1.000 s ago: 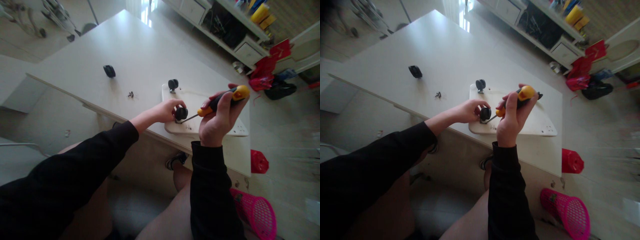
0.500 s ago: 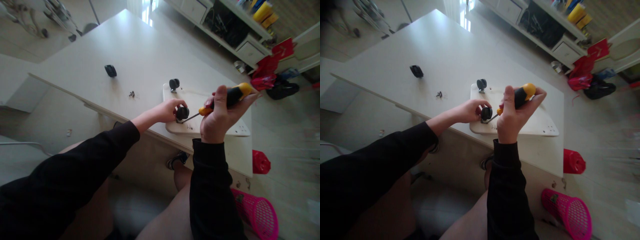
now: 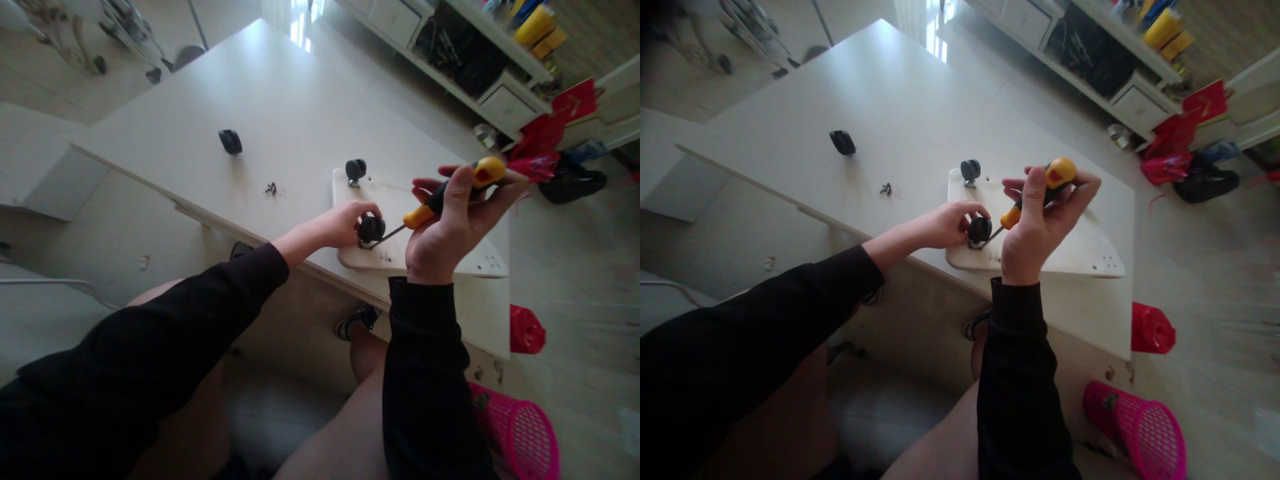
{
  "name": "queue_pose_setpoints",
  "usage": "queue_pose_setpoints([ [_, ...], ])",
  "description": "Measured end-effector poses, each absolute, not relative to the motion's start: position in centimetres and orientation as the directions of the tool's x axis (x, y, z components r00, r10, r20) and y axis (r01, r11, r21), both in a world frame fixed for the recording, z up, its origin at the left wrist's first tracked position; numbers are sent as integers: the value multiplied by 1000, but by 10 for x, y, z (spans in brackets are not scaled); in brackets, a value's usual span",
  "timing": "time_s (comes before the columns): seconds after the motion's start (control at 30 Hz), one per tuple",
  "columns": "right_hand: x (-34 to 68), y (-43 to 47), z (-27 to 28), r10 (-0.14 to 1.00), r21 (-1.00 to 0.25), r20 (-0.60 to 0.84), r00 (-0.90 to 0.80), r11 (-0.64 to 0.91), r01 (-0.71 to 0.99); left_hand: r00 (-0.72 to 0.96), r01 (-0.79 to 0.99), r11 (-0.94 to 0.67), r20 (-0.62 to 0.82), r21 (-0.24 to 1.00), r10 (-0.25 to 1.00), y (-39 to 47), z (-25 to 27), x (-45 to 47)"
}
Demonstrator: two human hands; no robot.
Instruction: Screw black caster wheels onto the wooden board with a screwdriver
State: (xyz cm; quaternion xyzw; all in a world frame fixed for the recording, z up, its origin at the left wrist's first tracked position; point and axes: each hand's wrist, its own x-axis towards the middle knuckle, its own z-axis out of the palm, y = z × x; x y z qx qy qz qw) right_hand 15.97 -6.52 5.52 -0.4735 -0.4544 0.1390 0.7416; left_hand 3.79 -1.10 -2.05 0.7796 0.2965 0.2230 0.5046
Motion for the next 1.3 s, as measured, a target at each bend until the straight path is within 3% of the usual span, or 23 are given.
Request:
queue_pose_setpoints([
  [0.2, 157, -66, 59, 611, -861, 488, 623, 454, 229, 728, 242, -319, 46, 917, 684, -11, -21, 38],
  [0.47, 171, -67, 50, 739, -922, 378, 558, 354, 156, 734, 201, -304, 62, 931, 676, -10, -21, 38],
  [0.77, 171, -69, 49, 702, -910, 370, 608, 405, 85, 725, 204, -328, 83, 923, 684, -10, -22, 38],
  [1.0, 170, -69, 58, 626, -834, 487, 609, 541, 111, 733, 219, -312, 55, 924, 678, -11, -19, 37],
  [1.3, 171, -76, 63, 623, -891, 379, 684, 444, 89, 738, 244, -357, 66, 902, 671, -6, -22, 34],
])
